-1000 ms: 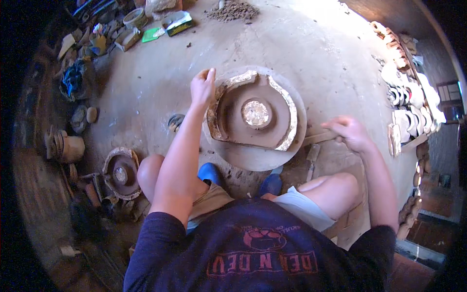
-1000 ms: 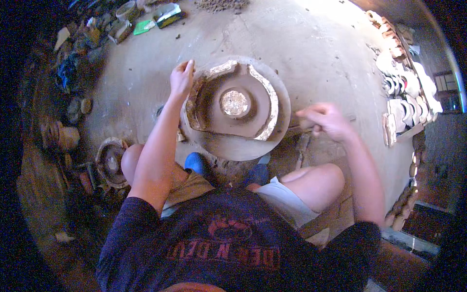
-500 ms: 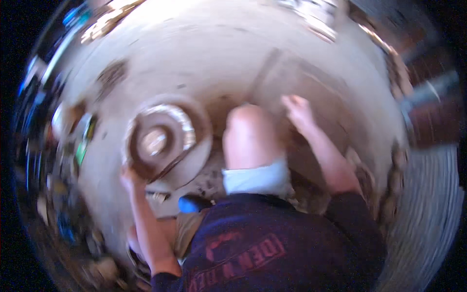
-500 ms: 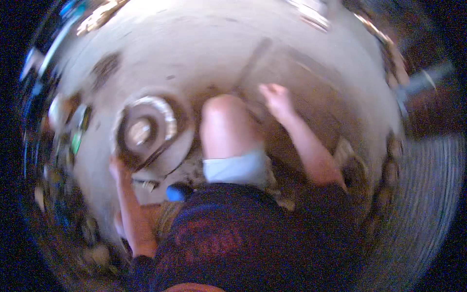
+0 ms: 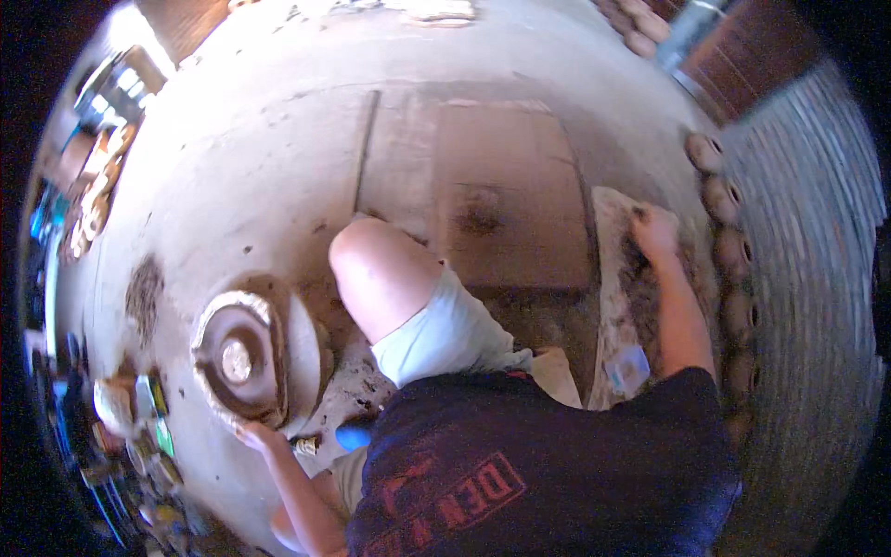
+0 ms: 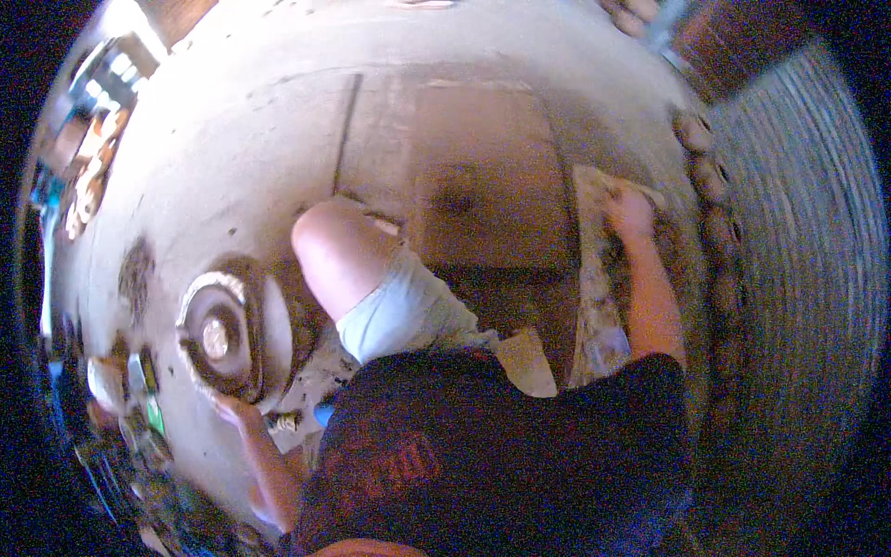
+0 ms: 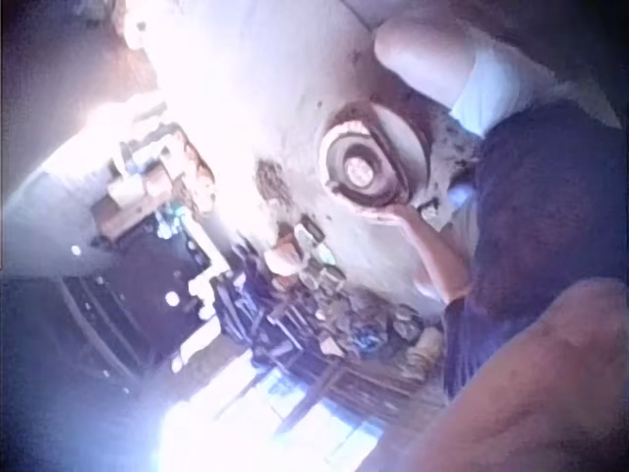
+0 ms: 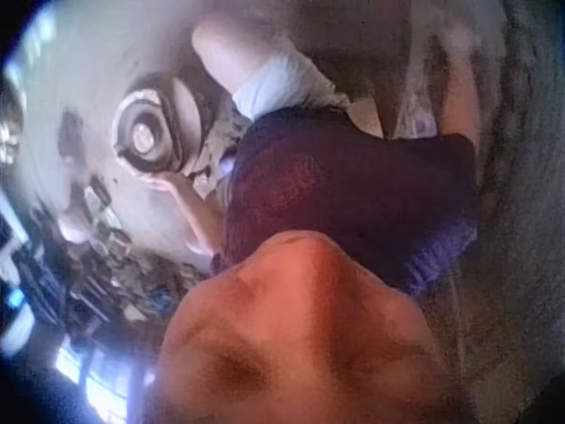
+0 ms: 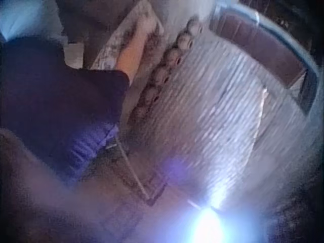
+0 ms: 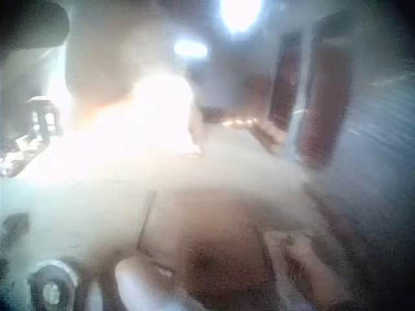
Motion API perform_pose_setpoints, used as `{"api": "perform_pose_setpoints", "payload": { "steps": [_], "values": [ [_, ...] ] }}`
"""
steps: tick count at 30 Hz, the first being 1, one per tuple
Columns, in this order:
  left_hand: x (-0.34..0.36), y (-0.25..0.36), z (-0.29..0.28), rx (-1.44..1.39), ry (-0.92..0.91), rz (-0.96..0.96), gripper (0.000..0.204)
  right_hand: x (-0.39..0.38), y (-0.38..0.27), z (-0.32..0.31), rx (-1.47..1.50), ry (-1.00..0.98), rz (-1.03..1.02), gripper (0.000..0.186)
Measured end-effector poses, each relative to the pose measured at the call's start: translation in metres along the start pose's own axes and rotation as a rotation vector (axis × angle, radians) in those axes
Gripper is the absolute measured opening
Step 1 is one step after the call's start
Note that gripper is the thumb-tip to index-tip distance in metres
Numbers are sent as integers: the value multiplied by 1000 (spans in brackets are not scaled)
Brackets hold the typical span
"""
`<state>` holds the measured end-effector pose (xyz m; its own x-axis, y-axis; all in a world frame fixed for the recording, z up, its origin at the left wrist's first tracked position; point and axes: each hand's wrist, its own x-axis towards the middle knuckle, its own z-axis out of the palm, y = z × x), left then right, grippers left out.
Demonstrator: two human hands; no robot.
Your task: The person presses clay into a large mold, removes the mold pieces, and uses a small tool to trim and shape the base of the clay object by hand.
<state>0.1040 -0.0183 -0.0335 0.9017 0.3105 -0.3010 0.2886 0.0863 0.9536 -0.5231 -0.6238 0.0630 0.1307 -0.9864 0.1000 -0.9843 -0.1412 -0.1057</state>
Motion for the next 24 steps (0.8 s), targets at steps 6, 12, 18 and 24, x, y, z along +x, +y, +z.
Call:
{"api": "perform_pose_setpoints", "payload": {
  "steps": [6, 12, 18, 24],
  "values": [
    [24, 51, -95, -147, 115, 117, 75, -14, 58, 154, -448, -261, -186, 34],
    [66, 93, -254, -258, 481, 557, 47, -72, -65, 287, -174, -366, -926, 27],
    [46, -79, -581, 274, 1143, -160, 89, -66, -240, 292, -264, -687, -1410, 44],
    [6, -304, -644, -125, 1712, -672, 102, 84, -304, 308, -250, -640, -1501, 59]
  ]
}}
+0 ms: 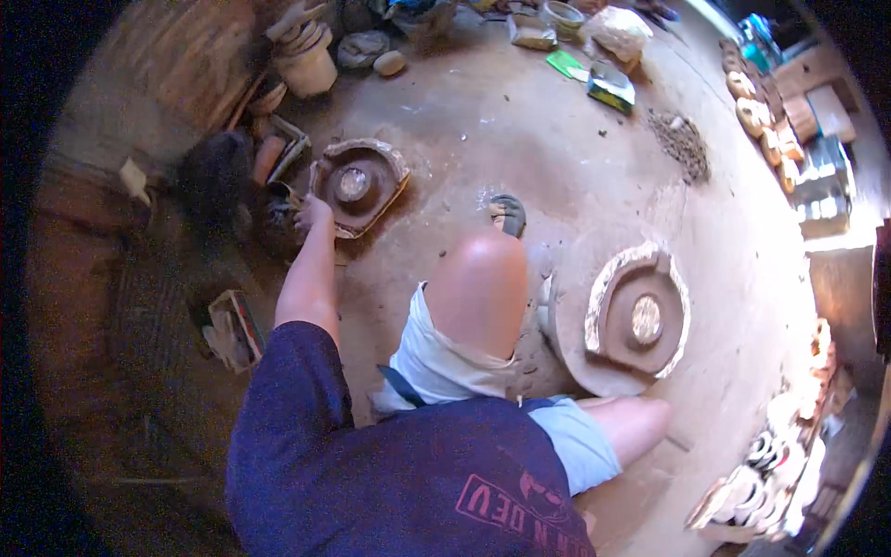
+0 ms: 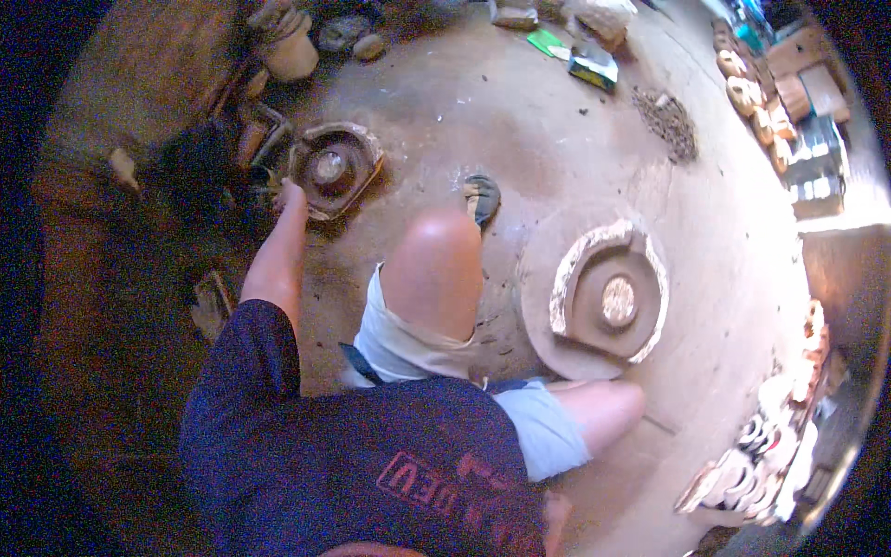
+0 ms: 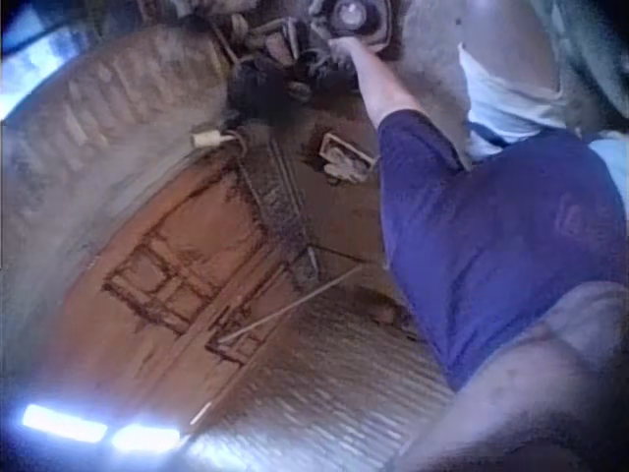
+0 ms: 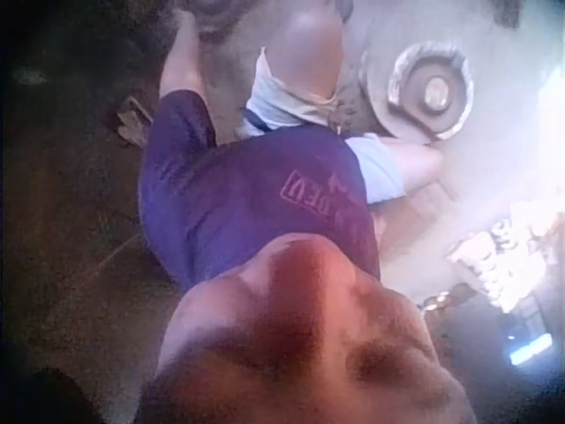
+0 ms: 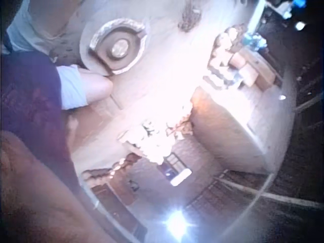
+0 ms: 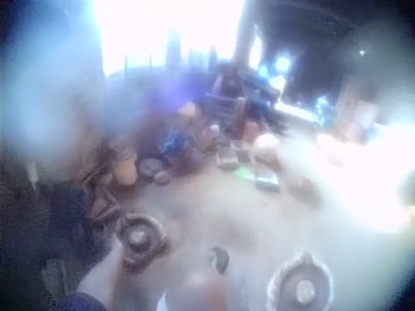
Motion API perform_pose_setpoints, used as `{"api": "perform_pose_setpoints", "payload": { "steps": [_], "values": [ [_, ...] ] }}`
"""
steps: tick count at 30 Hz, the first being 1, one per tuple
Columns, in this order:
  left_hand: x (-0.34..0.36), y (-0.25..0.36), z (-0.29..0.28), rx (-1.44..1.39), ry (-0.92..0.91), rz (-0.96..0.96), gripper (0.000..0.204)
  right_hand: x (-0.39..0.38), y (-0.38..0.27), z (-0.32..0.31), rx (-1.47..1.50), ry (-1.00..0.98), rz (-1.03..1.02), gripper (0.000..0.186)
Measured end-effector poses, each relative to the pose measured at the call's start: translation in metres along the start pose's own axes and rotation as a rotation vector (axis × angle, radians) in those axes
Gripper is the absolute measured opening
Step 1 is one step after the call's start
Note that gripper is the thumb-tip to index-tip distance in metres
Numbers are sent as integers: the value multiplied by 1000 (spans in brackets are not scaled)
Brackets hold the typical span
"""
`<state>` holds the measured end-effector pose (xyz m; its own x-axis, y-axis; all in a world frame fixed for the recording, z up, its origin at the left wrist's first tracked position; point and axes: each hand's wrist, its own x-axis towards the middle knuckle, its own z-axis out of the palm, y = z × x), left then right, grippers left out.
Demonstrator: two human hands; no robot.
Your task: The person presses clay into a large mold, removes the mold pieces, and uses a small tool to trim and shape the base of the clay object by hand.
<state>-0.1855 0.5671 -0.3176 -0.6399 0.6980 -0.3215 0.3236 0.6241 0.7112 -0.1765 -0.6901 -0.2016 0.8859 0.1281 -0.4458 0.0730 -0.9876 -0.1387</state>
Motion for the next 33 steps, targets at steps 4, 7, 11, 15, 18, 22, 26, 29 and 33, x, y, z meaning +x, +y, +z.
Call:
{"api": "perform_pose_setpoints", "payload": {
  "steps": [4, 7, 11, 15, 18, 22, 26, 29, 33],
  "values": [
    [-25, -124, -25, -718, -751, -235, 87, 9, -71, -129, -232, -175, 222, 54],
    [-25, -87, -31, -798, -684, -321, 77, 29, -118, -152, -252, -314, 427, 48],
    [5, -73, -42, -963, -821, -222, 70, 52, -173, -170, -119, -420, 461, 45],
    [-21, -79, -29, -968, -825, -241, 62, 48, -189, -180, -164, -344, 450, 44],
    [-32, -56, -29, -982, -785, -238, 59, 55, -190, -179, -165, -346, 411, 43],
    [-78, -39, -17, -1080, -909, -453, 63, 51, -189, -186, -166, -286, 395, 42],
    [-80, -35, -23, -951, -934, -464, 65, 55, -177, -195, -162, -164, 323, 41],
    [-78, -29, -24, -874, -853, -368, 63, 74, -167, -213, -26, 20, 218, 37],
    [-124, 10, -7, -797, -722, -214, 65, 82, -181, -260, -93, 277, 287, 30]
  ]
}}
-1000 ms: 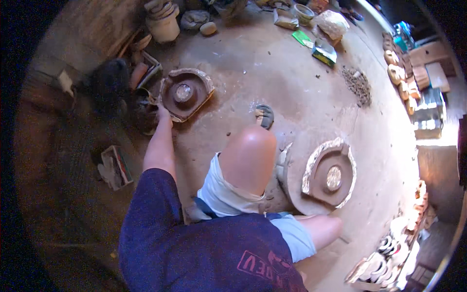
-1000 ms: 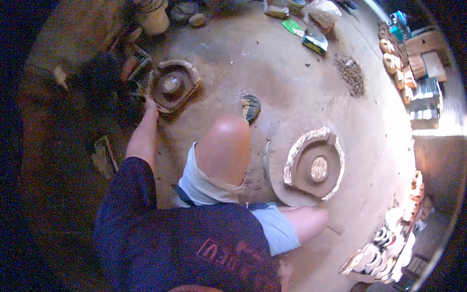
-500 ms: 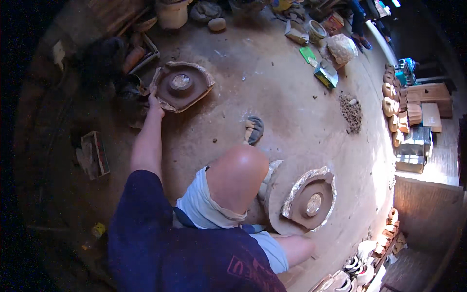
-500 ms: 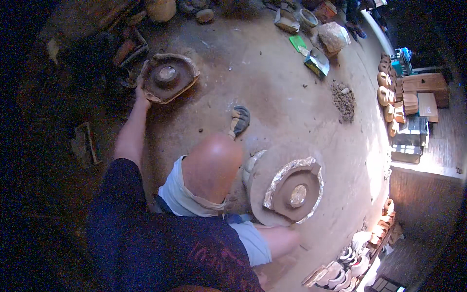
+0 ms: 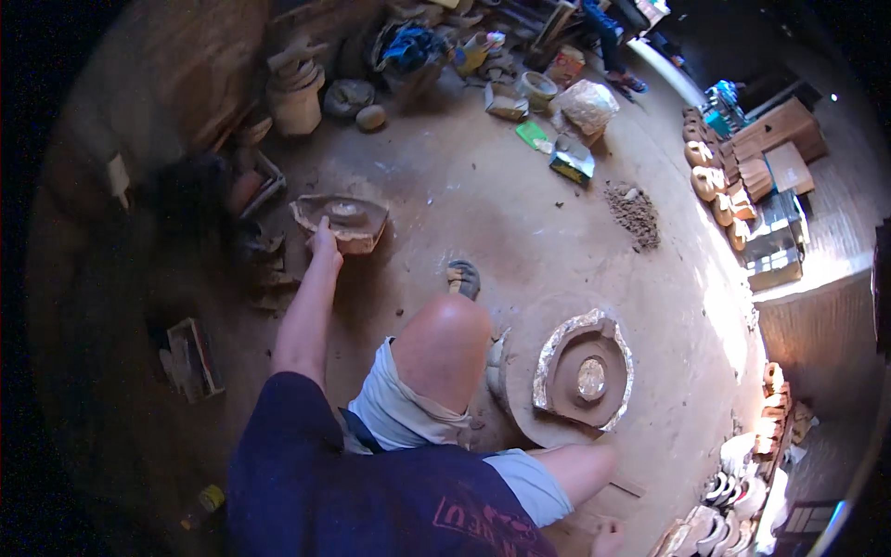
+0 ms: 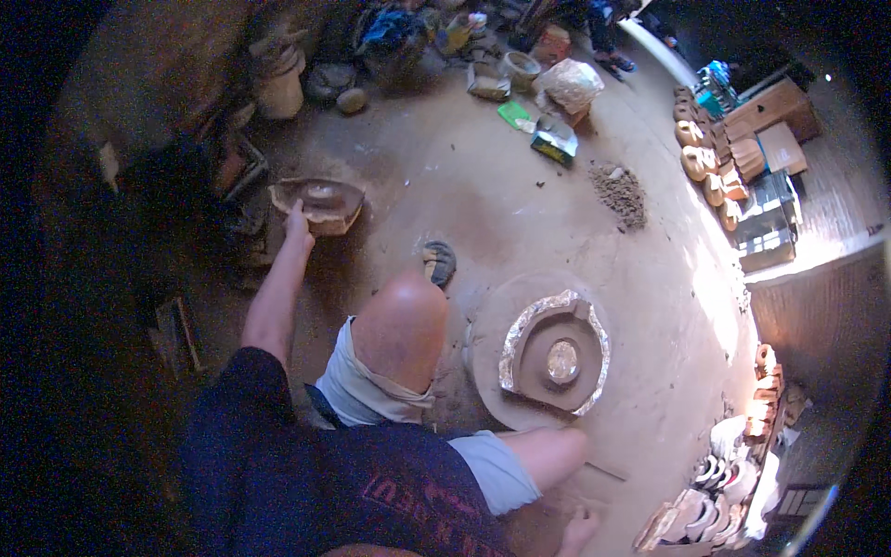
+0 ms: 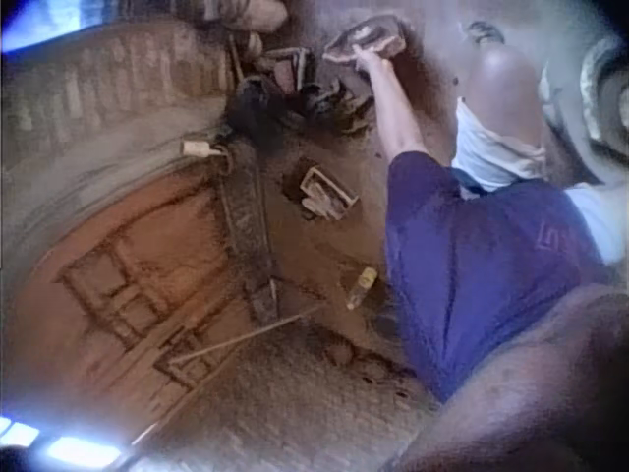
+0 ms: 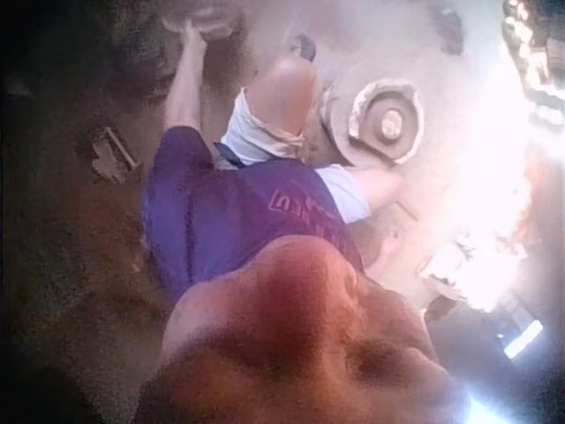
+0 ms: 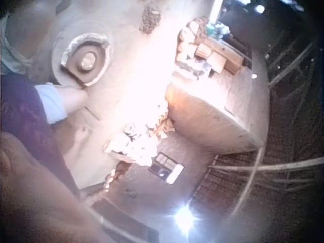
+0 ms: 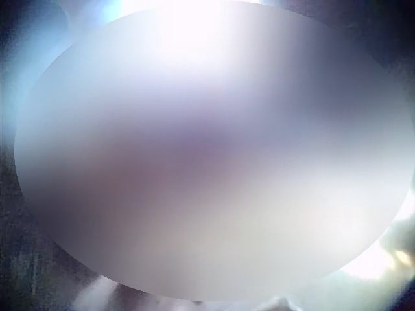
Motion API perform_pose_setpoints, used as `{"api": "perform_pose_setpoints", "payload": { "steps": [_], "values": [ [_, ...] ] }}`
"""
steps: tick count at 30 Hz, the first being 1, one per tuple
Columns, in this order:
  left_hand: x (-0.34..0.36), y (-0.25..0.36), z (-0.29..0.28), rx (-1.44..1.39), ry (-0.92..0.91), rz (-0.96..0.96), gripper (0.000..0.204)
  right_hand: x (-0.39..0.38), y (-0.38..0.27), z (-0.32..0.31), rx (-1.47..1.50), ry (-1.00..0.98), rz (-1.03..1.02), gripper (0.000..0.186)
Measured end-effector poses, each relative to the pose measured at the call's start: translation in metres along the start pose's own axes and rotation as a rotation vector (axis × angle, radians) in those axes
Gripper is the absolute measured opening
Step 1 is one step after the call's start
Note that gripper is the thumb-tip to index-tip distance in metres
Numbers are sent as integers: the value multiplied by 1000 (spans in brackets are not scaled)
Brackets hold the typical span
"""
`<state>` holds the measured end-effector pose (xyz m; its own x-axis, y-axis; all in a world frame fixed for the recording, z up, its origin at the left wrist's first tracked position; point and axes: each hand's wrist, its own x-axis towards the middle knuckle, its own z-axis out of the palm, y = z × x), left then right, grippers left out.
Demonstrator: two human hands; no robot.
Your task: The person presses clay into a large mold, removes the mold pieces, and uses a small tool to trim and shape the base of the clay object by hand.
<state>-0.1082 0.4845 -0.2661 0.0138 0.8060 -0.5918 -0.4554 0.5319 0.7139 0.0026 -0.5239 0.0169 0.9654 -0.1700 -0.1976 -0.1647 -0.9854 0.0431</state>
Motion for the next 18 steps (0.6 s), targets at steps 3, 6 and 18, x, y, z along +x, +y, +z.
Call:
{"api": "perform_pose_setpoints", "payload": {
  "steps": [3, 6, 18],
  "values": [
    [-38, -2, -12, 35, -123, 7, 62, 19, 22, -9, 548, 422, -73, 31],
    [-106, 34, -47, -4, -250, -53, 55, -5, -104, -71, 914, 462, -187, 33],
    [-407, 153, -17, -274, -764, 9, 45, -8, -533, -109, 1650, -572, -770, 74]
  ]
}}
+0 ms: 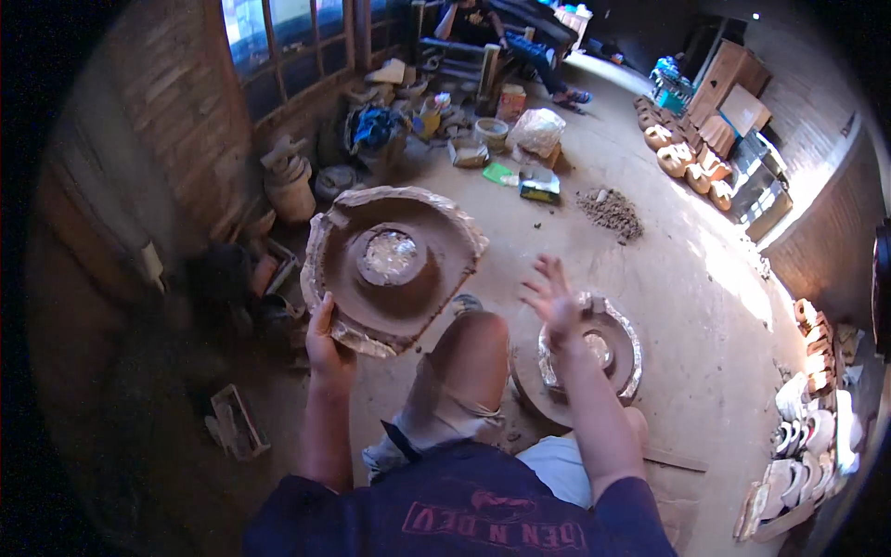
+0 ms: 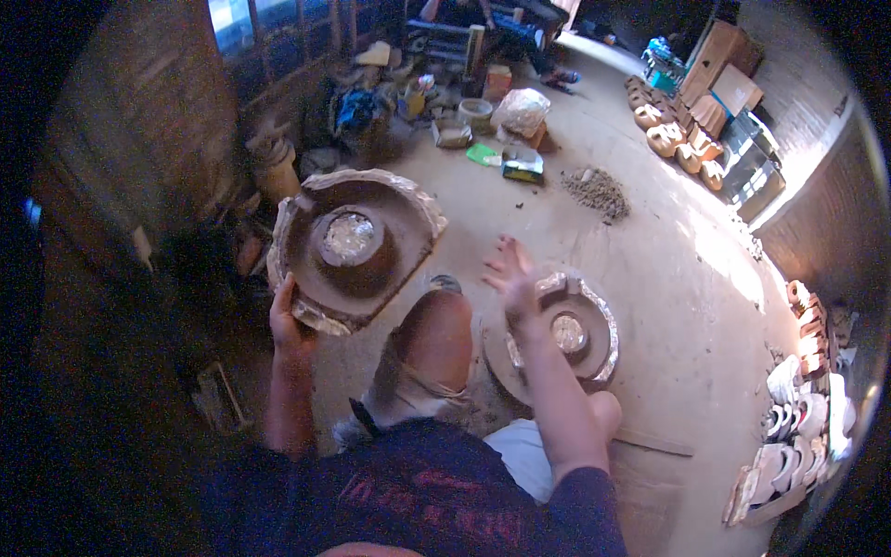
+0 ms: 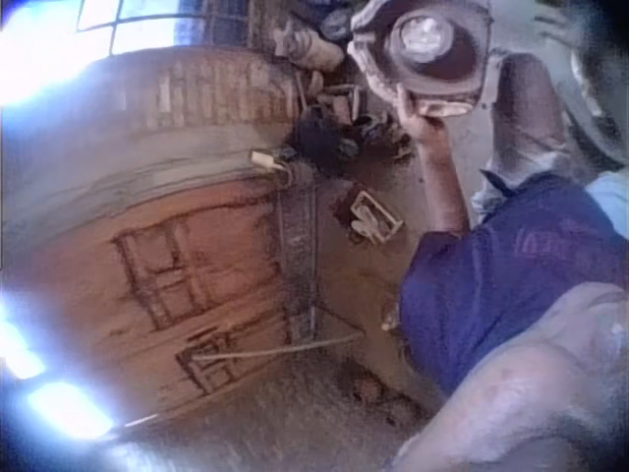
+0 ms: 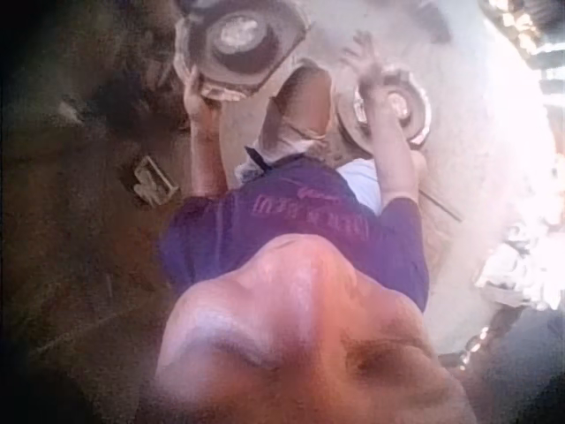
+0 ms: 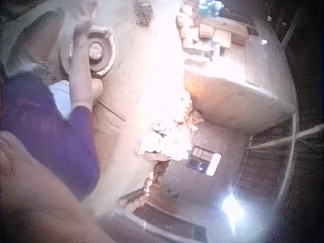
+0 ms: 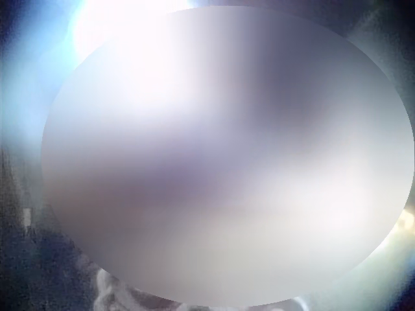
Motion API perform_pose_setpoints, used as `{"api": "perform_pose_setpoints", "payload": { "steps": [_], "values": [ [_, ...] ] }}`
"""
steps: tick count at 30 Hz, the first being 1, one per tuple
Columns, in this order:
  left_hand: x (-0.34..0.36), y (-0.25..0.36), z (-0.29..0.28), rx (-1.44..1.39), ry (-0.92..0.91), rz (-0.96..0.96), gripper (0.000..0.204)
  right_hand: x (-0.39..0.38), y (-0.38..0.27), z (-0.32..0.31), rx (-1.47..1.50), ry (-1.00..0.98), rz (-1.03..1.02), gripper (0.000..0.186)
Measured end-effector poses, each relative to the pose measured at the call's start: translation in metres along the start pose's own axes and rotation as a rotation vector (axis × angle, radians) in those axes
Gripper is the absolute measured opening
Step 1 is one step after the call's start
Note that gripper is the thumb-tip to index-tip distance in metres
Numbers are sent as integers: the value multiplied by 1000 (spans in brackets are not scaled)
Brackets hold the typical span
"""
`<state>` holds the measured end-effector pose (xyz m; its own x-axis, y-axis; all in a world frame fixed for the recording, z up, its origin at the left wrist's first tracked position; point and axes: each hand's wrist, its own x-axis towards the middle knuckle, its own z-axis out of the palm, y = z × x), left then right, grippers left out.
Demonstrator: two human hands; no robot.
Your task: The person presses clay into a large mold, removes the mold pieces, and uses a small tool to trim and shape the base of the clay object by hand.
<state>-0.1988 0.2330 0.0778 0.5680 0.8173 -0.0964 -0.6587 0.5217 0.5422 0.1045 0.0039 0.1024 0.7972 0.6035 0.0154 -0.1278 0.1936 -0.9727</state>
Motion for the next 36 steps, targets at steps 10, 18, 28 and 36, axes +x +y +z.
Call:
{"api": "perform_pose_setpoints", "payload": {
  "steps": [10, 18, 28, 36],
  "values": [
    [-80, -25, 106, 261, -408, 109, 68, -52, -83, 67, 915, 139, -309, 77],
    [-22, -74, 191, -3, -780, -8, 98, -82, -85, -17, 669, 194, -324, 75],
    [8, -124, 217, -74, -785, -11, 100, -135, -36, -9, 1004, 62, 228, 68],
    [17, -156, 245, -167, -771, -15, 101, -88, -96, -24, 724, 213, 39, 74]
  ]
}}
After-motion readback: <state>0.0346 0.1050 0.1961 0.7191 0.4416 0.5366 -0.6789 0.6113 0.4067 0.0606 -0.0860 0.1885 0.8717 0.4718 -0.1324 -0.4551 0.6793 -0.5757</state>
